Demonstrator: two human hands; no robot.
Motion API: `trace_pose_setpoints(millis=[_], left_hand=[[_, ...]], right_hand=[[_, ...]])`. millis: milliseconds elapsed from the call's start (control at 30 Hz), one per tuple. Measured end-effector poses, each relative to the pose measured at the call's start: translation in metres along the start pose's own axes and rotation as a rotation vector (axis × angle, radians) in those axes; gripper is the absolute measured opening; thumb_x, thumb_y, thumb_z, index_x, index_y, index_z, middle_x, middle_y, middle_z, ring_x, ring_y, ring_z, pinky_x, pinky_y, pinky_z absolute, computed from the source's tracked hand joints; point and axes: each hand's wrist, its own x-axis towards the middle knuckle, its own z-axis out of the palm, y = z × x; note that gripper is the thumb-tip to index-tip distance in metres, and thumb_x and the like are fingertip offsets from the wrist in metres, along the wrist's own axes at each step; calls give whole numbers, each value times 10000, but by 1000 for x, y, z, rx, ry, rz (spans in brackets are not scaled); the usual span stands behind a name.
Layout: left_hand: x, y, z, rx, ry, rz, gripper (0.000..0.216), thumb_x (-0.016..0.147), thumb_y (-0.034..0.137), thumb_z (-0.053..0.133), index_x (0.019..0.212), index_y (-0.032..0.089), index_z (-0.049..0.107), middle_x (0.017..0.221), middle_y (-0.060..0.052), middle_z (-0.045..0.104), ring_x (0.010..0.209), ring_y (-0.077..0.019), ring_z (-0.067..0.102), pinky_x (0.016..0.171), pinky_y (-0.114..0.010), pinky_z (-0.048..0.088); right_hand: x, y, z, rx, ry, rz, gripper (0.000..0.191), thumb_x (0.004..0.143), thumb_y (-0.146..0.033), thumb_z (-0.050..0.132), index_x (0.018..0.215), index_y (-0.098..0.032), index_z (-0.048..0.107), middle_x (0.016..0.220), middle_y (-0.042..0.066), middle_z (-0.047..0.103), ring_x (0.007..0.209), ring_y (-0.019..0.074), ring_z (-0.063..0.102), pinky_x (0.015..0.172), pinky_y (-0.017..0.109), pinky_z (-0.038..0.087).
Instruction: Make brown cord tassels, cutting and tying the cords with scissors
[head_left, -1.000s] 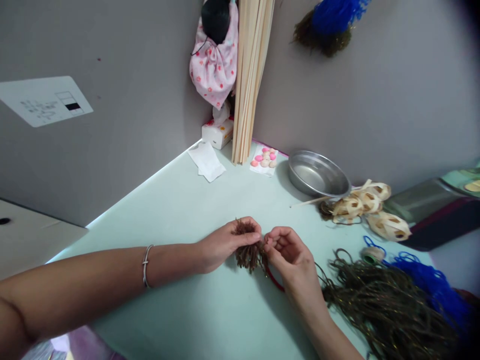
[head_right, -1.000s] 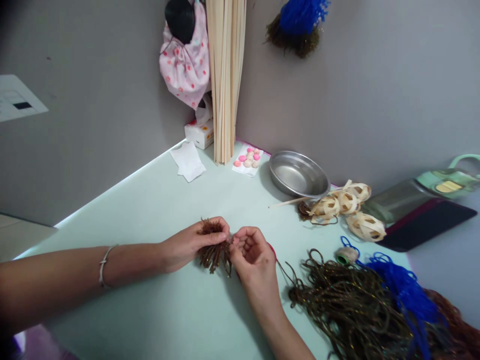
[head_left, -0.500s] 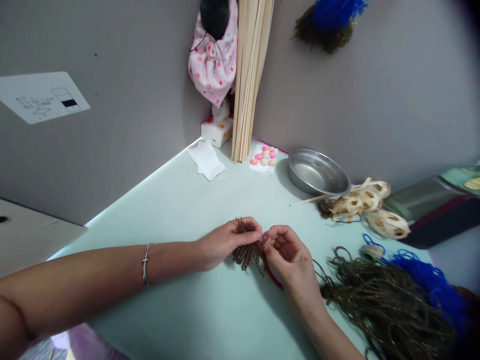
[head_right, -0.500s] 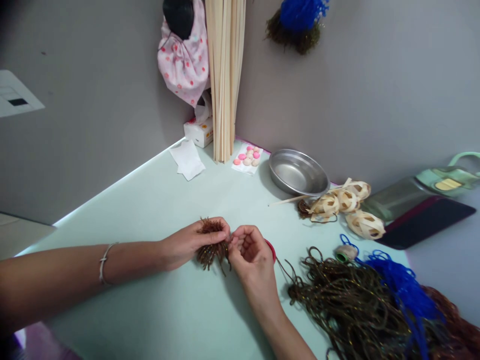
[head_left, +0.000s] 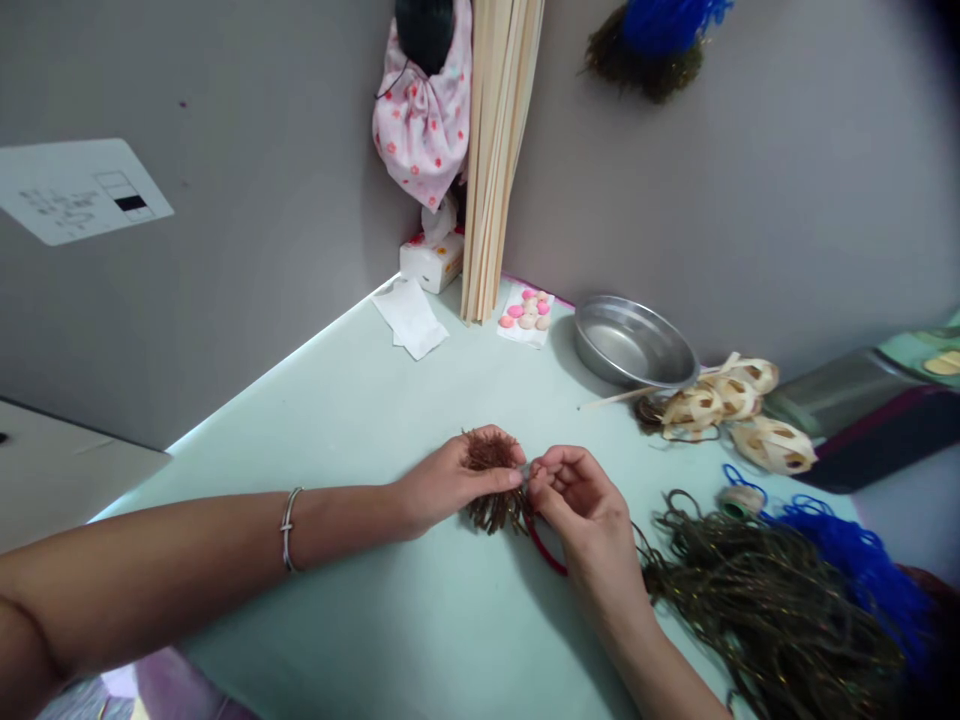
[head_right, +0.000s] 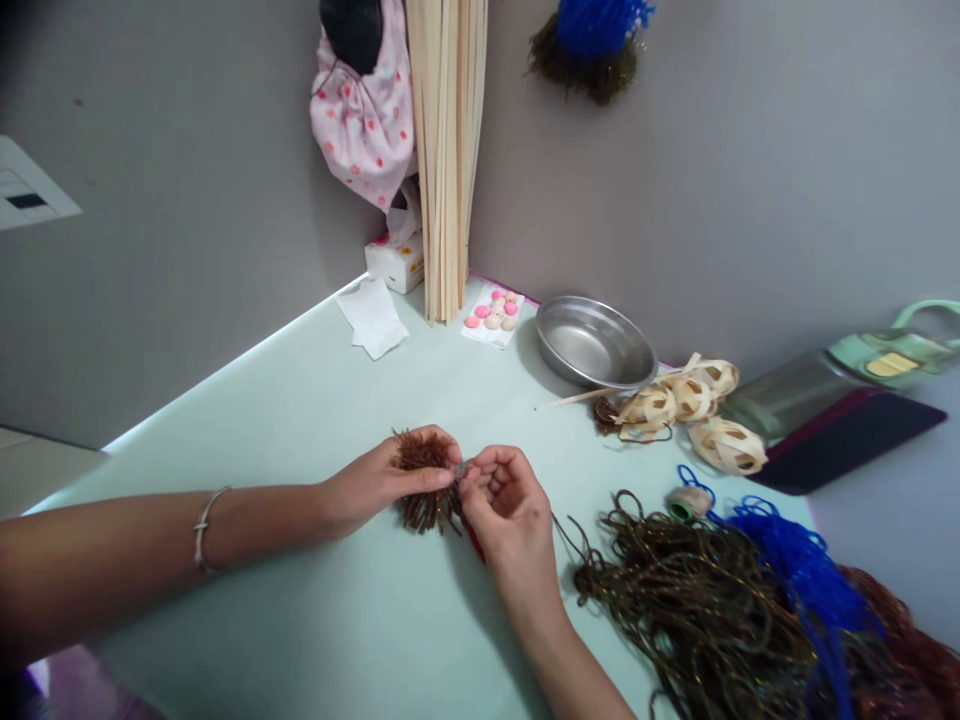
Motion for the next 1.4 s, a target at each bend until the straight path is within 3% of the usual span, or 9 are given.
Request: trace_pose_setpoints(millis=[200, 367, 567, 833, 1033, 1167, 1400], left_hand=[[-1, 3, 1, -23, -31, -76, 244, 731, 337, 789, 790, 159, 633, 744, 10, 588, 722, -103, 529, 725, -232, 415], [0, 2, 1, -146, -34, -113, 236, 728, 325, 792, 802, 158, 644, 807, -13, 608, 810, -124, 565, 780, -230, 426], [0, 3, 2, -206, -62, -43, 223, 806, 338, 743, 828, 169, 600, 804, -4, 610, 805, -109, 576, 788, -224, 435], [2, 2, 1, -111, 3, 52, 235, 782, 316, 764, 897, 186, 607, 919, -7, 622, 872, -120, 578, 835, -248, 434], [2, -2, 0, -19, -93, -41, 279, 705, 277, 821, 886, 171, 636, 844, 0, 606, 832, -124, 560, 826, -270, 426], [2, -2, -2, -60, -18, -45, 273, 716, 294, 812, 909, 171, 663, 836, 1, 612, 819, -120, 559, 820, -267, 413], [3, 0, -2, -122, 55, -14, 258, 749, 346, 783, 906, 165, 686, 890, -30, 646, 855, -139, 585, 834, -274, 433]], right_hand=[[-3, -2, 2, -22, -29, 9, 184, 824, -282, 757, 913, -223, 607, 807, -9, 629, 719, 105, 553, 652, 187, 458], [-4, -1, 1, -13, -51, 0, 181, 817, -266, 758, 906, -221, 607, 826, -5, 631, 743, 110, 561, 655, 188, 464], [-3, -1, 2, -19, -52, 20, 183, 831, -283, 751, 900, -218, 594, 817, -9, 631, 734, 107, 563, 651, 191, 452], [-2, 3, 1, -46, -25, 1, 175, 831, -297, 738, 895, -211, 600, 770, -21, 599, 677, 102, 529, 619, 196, 435], [-1, -7, -2, -31, 37, -13, 180, 803, -289, 764, 871, -222, 612, 784, -16, 613, 681, 114, 547, 639, 219, 458], [-2, -11, -1, -96, 65, -58, 182, 879, -390, 678, 874, -219, 616, 742, -13, 594, 676, 127, 519, 637, 233, 441], [-3, -11, 2, -260, -93, 32, 231, 872, -405, 663, 789, -195, 613, 654, -27, 508, 601, 123, 438, 558, 248, 343]])
